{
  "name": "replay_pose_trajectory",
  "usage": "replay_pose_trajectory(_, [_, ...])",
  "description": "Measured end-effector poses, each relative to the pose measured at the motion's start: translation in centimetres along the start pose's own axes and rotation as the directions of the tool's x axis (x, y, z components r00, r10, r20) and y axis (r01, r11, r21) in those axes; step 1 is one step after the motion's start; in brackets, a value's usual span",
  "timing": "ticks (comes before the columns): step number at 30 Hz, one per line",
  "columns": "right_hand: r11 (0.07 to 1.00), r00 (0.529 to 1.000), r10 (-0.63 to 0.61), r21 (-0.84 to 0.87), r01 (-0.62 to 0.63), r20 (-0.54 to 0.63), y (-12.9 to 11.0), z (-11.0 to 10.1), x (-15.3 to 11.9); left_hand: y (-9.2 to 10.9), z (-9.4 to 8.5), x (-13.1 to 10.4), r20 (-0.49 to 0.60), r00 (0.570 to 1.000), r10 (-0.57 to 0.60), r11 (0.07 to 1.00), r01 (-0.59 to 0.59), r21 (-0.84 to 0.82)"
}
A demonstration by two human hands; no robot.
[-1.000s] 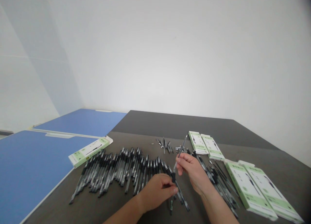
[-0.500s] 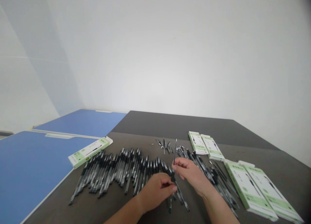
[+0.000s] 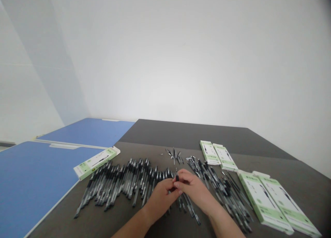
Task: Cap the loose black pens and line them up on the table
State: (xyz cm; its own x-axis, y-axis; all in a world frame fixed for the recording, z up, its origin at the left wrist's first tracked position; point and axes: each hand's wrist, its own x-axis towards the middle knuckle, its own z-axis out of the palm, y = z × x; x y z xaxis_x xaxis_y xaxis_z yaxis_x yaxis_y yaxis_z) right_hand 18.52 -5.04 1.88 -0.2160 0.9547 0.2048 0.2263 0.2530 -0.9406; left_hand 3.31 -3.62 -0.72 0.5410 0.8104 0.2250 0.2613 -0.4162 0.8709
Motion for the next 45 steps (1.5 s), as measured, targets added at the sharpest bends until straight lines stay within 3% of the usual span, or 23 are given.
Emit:
replay_pose_trajectory(2, [0.997,0.999,-0.001,0.08,0.004,-0.04,-0.3,-0.2,-0.1,0.1,-0.2,0.1,-0.048,0.999,0.004,1.0,-0.006,-0.03])
replay_pose_trajectory(5, [0.98,0.99,0.034,0.199,-0.005,-0.139,-0.6,-1.1,-0.2,0.0,-1.2,1.4,-0.22,0.973,-0.067,0.998,0.069,0.001])
replay_pose_trajectory(8, [0.976,0.956,0.075,0.215,-0.012,-0.284,-0.4,-1.9,0.0,-0.8,-2.9,4.5,-0.316,0.943,-0.104,0.94,0.196,0.277])
replay_pose_trajectory(9, [0.98,0.939,0.082,0.201,-0.014,-0.334,-0.2,-2.1,0.1,-1.2,-3.5,5.8,-0.294,0.951,-0.098,0.874,0.223,0.432])
replay_pose_trajectory(12, [0.989,0.902,0.085,0.149,-0.023,-0.424,0.4,-2.4,0.4,-2.8,-4.7,9.5,-0.247,0.959,-0.139,0.796,0.257,0.549])
replay_pose_trajectory(17, [0.99,0.889,0.084,0.138,-0.024,-0.451,1.1,-2.6,0.7,-5.2,-4.1,12.8,-0.111,0.968,-0.224,0.69,0.238,0.683])
replay_pose_trajectory(22, [0.986,0.875,0.098,0.167,-0.02,-0.475,1.2,-2.7,0.9,-6.0,-2.8,13.5,-0.033,0.974,-0.225,0.631,0.171,0.756])
replay_pose_trajectory(32, [0.983,0.874,0.101,0.184,-0.014,-0.474,1.2,-2.7,1.0,-6.2,-2.3,13.3,-0.038,0.988,-0.149,0.582,0.119,0.804])
replay_pose_trajectory(40, [0.983,0.877,0.096,0.183,-0.009,-0.471,1.3,-2.7,1.0,-5.6,-1.4,13.4,-0.06,0.99,-0.127,0.641,0.128,0.757])
replay_pose_trajectory(45, [0.986,0.877,0.096,0.164,-0.02,-0.47,1.7,-2.7,1.1,-4.1,-2.5,13.0,-0.123,0.985,-0.117,0.737,0.169,0.654])
